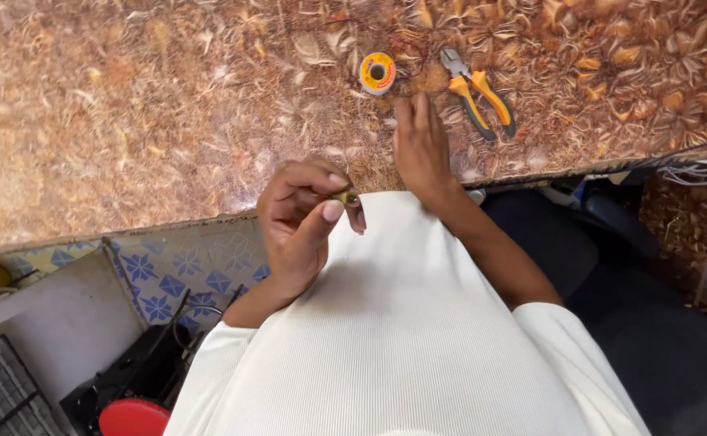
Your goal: Connecting and soldering thin wires to a small electronic connector at a repair bench.
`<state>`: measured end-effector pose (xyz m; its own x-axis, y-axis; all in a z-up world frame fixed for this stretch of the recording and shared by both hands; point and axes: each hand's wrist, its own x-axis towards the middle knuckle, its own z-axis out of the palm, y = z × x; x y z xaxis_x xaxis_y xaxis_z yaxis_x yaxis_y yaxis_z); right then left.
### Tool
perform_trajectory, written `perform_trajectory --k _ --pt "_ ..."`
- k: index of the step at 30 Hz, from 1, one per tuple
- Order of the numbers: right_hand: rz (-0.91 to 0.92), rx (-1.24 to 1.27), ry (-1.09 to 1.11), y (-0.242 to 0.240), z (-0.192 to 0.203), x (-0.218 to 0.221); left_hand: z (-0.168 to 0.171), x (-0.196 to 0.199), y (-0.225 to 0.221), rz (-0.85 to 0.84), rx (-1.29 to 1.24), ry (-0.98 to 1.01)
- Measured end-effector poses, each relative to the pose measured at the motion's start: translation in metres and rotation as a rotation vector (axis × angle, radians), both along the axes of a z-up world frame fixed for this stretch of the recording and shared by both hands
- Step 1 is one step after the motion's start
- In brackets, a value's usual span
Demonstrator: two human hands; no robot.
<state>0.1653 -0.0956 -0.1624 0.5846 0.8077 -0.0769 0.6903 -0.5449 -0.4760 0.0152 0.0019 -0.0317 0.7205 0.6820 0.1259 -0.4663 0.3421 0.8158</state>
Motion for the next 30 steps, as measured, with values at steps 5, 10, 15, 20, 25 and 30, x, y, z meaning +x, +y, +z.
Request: perform_trajectory --k 5,10,15,20,25,30 --pt "0.059 -0.035 0.033 0.004 0.008 0.001 0.001 0.003 -0.007 -0.054 -0.125 -0.032" --pt "0.105 0.017 0.068 -0.006 -0.003 0.005 0.000 0.003 -0.011 -0.091 -0.217 -0.073" --pt "0.030 0.099 0.231 -0.027 0.021 0.011 -0.001 0.004 -0.010 -0.211 -0.351 -0.144" --pt "-0.040 0.834 0.753 -0.060 0.137 -0.019 0.006 0.011 -0.013 -0.451 -0.488 -0.266" --pt "0.283 0.965 0.780 -0.080 0.160 -0.028 0.012 0.014 -0.019 -0.587 -0.514 -0.280" --pt "0.380 1.107 0.548 -0.058 0.162 -0.033 0.019 0.014 -0.020 -0.623 -0.481 -0.268"
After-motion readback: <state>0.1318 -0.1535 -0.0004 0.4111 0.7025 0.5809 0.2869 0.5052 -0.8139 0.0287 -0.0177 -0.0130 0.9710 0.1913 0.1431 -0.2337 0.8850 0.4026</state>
